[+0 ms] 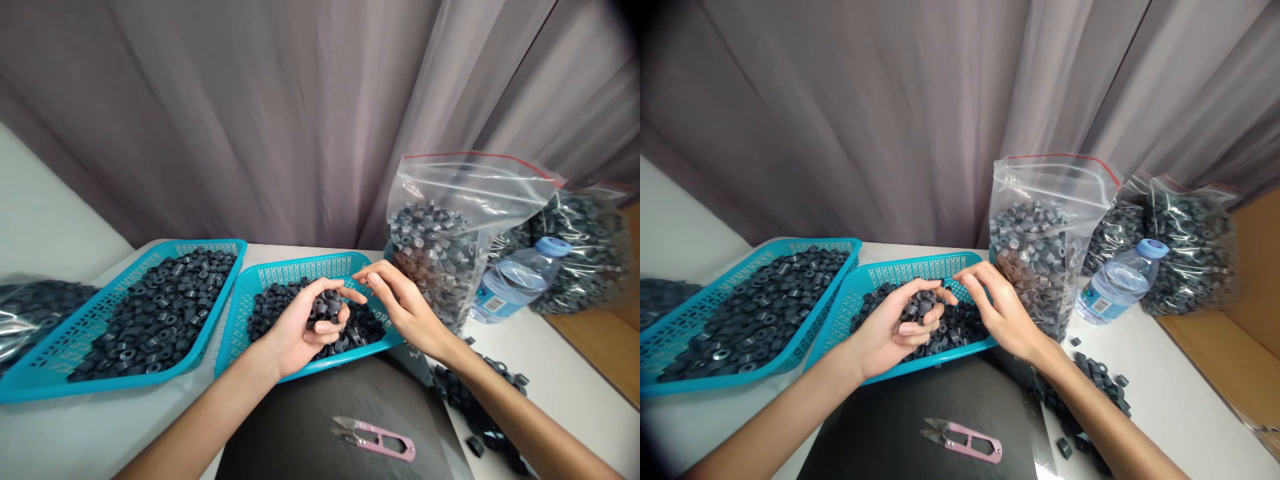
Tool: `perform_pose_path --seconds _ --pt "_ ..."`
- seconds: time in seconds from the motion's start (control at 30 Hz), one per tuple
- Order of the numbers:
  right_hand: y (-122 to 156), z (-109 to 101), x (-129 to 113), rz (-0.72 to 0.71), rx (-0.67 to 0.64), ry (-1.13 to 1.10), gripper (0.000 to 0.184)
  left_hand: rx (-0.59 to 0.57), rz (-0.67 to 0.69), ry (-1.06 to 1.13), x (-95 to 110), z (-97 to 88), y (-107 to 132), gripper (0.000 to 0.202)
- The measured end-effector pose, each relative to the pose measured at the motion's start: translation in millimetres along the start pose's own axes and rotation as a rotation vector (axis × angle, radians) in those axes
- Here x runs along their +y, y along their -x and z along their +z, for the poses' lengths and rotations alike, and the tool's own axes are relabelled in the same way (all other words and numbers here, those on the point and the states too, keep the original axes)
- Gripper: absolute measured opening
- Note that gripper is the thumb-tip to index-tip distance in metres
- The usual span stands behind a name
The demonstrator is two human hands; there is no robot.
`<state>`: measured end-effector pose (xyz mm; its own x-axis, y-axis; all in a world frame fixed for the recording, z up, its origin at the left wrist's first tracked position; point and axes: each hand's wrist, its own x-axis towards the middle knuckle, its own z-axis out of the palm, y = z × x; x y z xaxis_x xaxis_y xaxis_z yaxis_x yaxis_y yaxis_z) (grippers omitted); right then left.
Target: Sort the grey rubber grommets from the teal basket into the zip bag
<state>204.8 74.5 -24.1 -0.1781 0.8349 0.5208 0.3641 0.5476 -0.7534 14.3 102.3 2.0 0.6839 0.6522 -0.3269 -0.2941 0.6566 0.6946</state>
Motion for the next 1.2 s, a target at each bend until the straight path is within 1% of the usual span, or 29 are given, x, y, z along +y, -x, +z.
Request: perform_pose_path --seconds 0.27,0.4,0.53,0.73,0.83,0.93,1.0,1.07,1.13,1.2 --pt "0.2 3.4 3.1 -0.063 -0.053 0.065 0.025 -0.005 0.028 -0.045 -2.4 2.4 3.9 0.039" --pt "1.9 6.9 9.6 -0.111 -0.118 0.183 0.024 -0.046 0.034 -0.025 -1.9 2.5 3.6 0.043" --pt "4.0 8.6 12.5 -0.117 -0.155 0.205 0.021 -0.064 0.047 -0.013 -1.5 1.5 2.9 0.040" --pt "5.5 9.1 12.2 -0.094 -0.162 0.221 0.021 0.013 0.044 0.078 0.0 1.3 2.1 0.038" --pt "4.0 10.4 11.7 -0.090 -0.153 0.207 0.021 0.045 0.047 0.055 -1.3 1.7 2.3 0.038" --pt "1.4 11.9 10.4 -0.100 -0.131 0.217 0.022 0.079 0.088 0.010 0.9 1.8 6.0 0.036" --pt "-0.3 12.7 9.5 -0.104 -0.122 0.226 0.022 0.092 0.114 -0.007 11.4 3.7 9.8 0.036" --pt "-1.5 13.5 9.0 -0.108 -0.117 0.233 0.021 0.109 0.147 -0.031 33.2 11.7 12.1 0.036" --pt "-2.1 14.2 8.9 -0.113 -0.120 0.244 0.021 0.117 0.243 -0.101 65.1 30.5 10.0 0.033" --pt "-2.4 14.8 9.0 -0.114 -0.120 0.263 0.021 0.076 0.438 -0.269 100.1 62.0 1.5 0.032"
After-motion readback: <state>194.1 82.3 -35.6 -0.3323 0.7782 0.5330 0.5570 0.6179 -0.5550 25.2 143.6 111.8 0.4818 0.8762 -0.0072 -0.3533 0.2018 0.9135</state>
